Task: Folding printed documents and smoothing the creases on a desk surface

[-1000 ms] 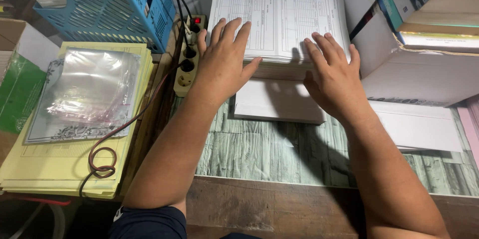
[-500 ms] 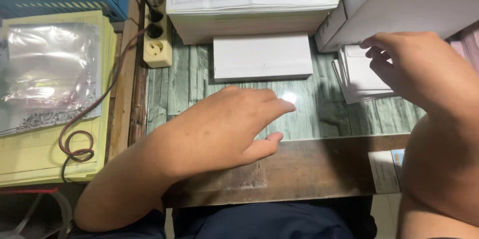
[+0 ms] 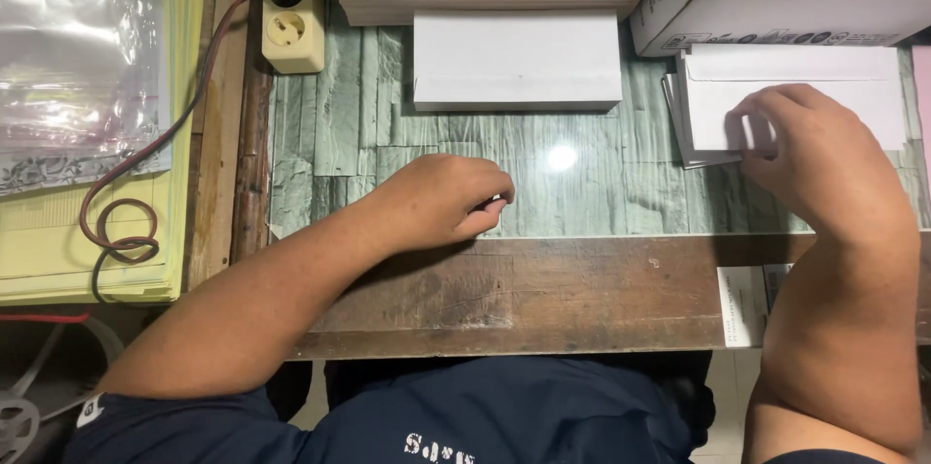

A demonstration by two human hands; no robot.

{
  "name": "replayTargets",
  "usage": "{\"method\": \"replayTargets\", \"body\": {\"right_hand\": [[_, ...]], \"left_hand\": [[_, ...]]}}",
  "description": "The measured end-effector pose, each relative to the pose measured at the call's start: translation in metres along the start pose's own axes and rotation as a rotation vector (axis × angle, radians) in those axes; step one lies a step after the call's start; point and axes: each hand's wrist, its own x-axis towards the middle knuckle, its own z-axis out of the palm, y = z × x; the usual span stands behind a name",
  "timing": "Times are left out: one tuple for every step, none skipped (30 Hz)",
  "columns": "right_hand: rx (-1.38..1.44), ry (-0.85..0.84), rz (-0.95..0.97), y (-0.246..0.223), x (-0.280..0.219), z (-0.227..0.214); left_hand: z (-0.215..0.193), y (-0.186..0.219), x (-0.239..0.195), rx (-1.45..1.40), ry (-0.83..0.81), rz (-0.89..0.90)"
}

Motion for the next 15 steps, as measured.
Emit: {"method": "replayTargets", "body": {"right_hand": [[-0.005, 0.0, -0.005, 0.006, -0.005, 0.005], [-0.034, 0.104, -0.046, 0.012, -0.01, 0.009], [-0.06, 0.206, -0.092, 0.018, -0.013, 0.014], [-0.061, 0.205, -0.102, 0.019, -0.017, 0.015], [-0.059, 0.382, -0.186, 0.02, -0.021, 0.017], [-0.054, 0.559, -0.27, 0.022, -0.025, 0.019], [-0.05, 0.56, -0.273, 0.009, -0.027, 0.018], [-0.054, 0.657, -0.331, -0.003, -0.029, 0.016], [-0.064, 0.757, -0.384, -0.014, -0.033, 0.014], [-0.064, 0.762, -0.382, -0.031, -0.033, 0.014], [-0.059, 0.827, -0.458, -0.048, -0.033, 0.013], [-0.052, 0.892, -0.535, -0.065, -0.033, 0.012], [-0.056, 0.894, -0.533, -0.081, -0.032, 0.015], [0.079, 0.898, -0.649, -0.097, -0.032, 0.019], [0.223, 0.896, -0.767, -0.115, -0.03, 0.023]], "left_hand": [[0.0, 0.001, 0.001, -0.001, 0.007, -0.002], [0.0, 0.002, 0.001, -0.042, 0.019, 0.021], [-0.001, 0.003, 0.0, -0.083, 0.032, 0.038], [0.001, 0.003, 0.0, -0.083, 0.039, 0.03], [0.004, 0.004, -0.002, -0.115, 0.053, 0.043], [0.006, 0.005, -0.003, -0.147, 0.068, 0.057], [0.006, 0.006, -0.004, -0.144, 0.069, 0.051], [0.006, 0.008, -0.005, -0.19, 0.088, 0.044], [0.007, 0.01, -0.003, -0.235, 0.105, 0.045], [0.005, 0.014, -0.004, -0.231, 0.104, 0.047], [0.004, 0.018, -0.003, -0.351, 0.095, -0.023], [0.002, 0.021, -0.002, -0.472, 0.086, -0.093], [-0.001, 0.029, 0.0, -0.471, 0.085, -0.089], [-0.004, 0.036, 0.001, -0.479, 0.009, -0.182], [-0.008, 0.042, 0.001, -0.488, -0.067, -0.278]]}}
